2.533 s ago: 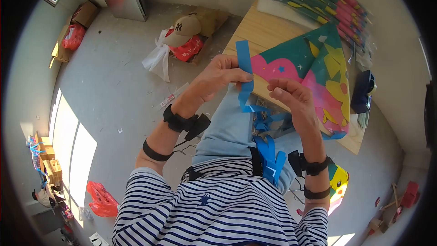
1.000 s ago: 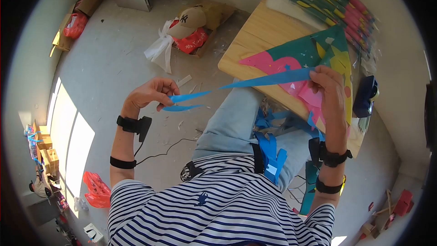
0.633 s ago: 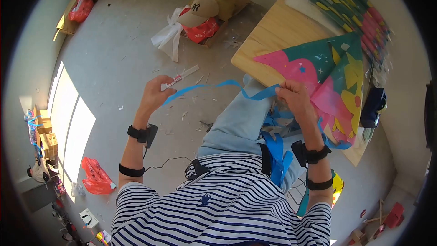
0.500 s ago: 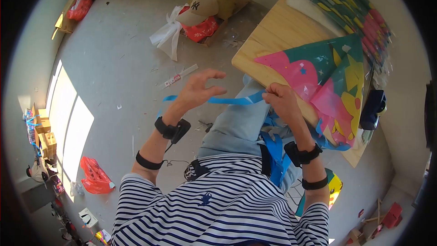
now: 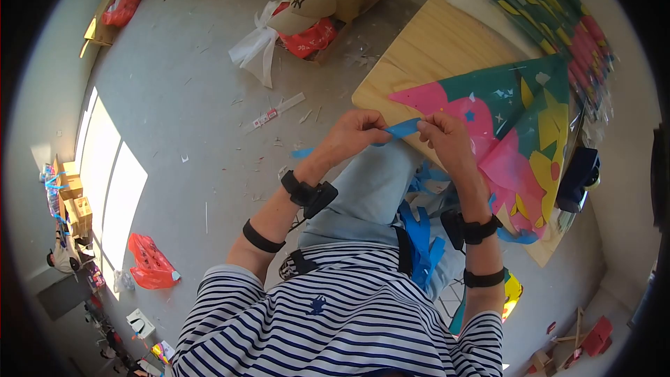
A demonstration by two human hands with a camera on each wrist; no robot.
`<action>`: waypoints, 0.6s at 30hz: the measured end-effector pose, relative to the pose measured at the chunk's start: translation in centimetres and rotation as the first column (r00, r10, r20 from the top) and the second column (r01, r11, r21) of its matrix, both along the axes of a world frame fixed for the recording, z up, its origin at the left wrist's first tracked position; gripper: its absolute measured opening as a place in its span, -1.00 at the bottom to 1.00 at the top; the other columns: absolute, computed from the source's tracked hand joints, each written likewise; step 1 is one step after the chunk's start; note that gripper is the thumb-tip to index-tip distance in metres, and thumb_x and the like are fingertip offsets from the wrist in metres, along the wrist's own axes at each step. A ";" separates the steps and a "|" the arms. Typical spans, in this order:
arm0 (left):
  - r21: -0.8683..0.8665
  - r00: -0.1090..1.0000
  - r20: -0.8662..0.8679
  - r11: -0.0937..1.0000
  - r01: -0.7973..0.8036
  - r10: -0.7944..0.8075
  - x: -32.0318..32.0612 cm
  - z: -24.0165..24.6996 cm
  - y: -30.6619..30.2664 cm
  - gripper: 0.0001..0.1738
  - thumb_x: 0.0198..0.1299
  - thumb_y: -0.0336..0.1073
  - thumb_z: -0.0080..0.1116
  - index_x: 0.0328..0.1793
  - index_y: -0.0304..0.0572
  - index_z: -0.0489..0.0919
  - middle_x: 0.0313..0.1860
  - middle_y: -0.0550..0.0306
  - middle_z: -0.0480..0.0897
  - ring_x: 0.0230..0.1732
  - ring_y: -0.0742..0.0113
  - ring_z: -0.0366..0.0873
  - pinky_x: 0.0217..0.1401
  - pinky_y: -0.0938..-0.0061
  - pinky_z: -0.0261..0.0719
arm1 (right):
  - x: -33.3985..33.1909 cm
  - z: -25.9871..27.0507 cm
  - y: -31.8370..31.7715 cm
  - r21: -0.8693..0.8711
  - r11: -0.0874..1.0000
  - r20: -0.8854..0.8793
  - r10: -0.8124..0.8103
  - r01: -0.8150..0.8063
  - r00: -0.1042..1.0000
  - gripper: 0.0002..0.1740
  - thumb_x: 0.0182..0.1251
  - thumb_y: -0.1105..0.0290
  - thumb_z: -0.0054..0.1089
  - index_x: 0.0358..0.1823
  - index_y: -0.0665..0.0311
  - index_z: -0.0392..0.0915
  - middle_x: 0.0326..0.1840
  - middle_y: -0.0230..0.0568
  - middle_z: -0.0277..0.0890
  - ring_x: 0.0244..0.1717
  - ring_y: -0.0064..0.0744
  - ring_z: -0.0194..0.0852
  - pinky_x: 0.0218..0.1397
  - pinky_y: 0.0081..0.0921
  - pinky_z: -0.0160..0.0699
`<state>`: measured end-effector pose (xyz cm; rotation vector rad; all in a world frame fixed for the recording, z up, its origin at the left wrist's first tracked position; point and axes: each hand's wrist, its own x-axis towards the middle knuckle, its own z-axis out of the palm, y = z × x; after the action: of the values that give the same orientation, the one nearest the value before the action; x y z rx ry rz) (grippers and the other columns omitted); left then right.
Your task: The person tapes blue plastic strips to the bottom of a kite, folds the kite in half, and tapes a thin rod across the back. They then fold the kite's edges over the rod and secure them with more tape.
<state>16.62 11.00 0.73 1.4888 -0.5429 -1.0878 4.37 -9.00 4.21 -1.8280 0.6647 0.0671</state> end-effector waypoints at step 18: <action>0.254 0.937 0.348 0.965 -0.062 -0.031 1.3 1.9 -4.6 -0.80 0.14 -0.30 0.37 -0.34 -0.30 0.65 -0.53 0.26 0.56 -0.45 0.54 0.43 -0.39 0.50 0.37 | -2.1 -2.9 3.3 -0.825 0.548 0.272 0.174 0.137 0.946 -0.51 0.20 0.51 0.33 0.21 0.31 0.59 -0.18 -0.13 0.50 -0.09 -0.06 0.50 -0.04 -0.11 0.40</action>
<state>17.97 6.39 2.61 1.9364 -0.6501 -0.9095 2.29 -5.68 1.29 -2.6992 0.4486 -0.6575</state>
